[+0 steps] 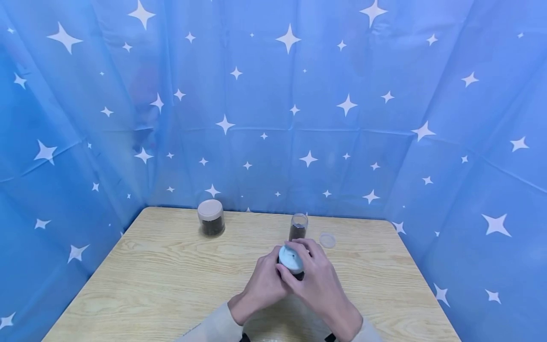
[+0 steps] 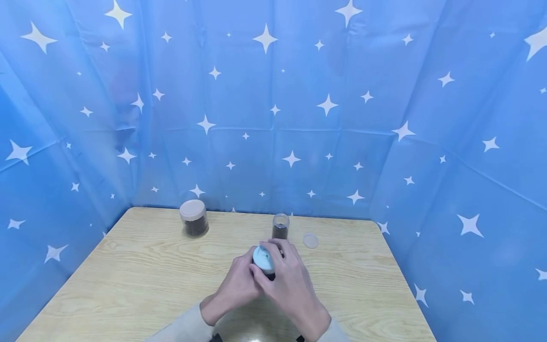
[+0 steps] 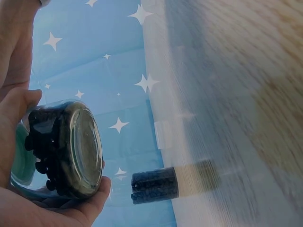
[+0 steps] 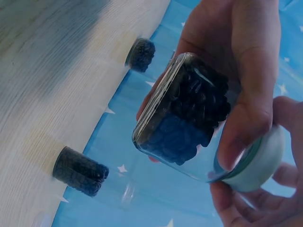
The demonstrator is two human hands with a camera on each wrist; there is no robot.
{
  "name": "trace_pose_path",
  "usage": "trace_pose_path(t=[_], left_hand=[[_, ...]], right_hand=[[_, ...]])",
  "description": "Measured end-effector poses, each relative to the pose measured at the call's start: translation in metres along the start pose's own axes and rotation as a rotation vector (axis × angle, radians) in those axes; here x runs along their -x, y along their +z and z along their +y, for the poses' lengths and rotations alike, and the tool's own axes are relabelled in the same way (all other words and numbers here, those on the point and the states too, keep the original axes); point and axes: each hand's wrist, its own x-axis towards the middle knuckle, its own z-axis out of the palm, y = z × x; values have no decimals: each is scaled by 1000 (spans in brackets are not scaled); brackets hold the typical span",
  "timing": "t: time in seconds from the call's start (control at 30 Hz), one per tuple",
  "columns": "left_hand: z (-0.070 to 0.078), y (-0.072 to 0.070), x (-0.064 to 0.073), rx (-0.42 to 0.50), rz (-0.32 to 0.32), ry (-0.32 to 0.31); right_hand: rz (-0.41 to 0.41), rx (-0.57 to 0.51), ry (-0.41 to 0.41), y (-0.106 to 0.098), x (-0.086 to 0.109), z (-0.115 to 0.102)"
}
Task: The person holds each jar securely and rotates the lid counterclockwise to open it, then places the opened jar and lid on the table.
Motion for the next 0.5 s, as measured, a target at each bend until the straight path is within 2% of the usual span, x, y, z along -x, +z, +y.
trace_pose_path(t=[0.5], left_hand=[[-2,-1,1,11,1,11]], right_hand=[[7,-21,-34,-1,0,1]])
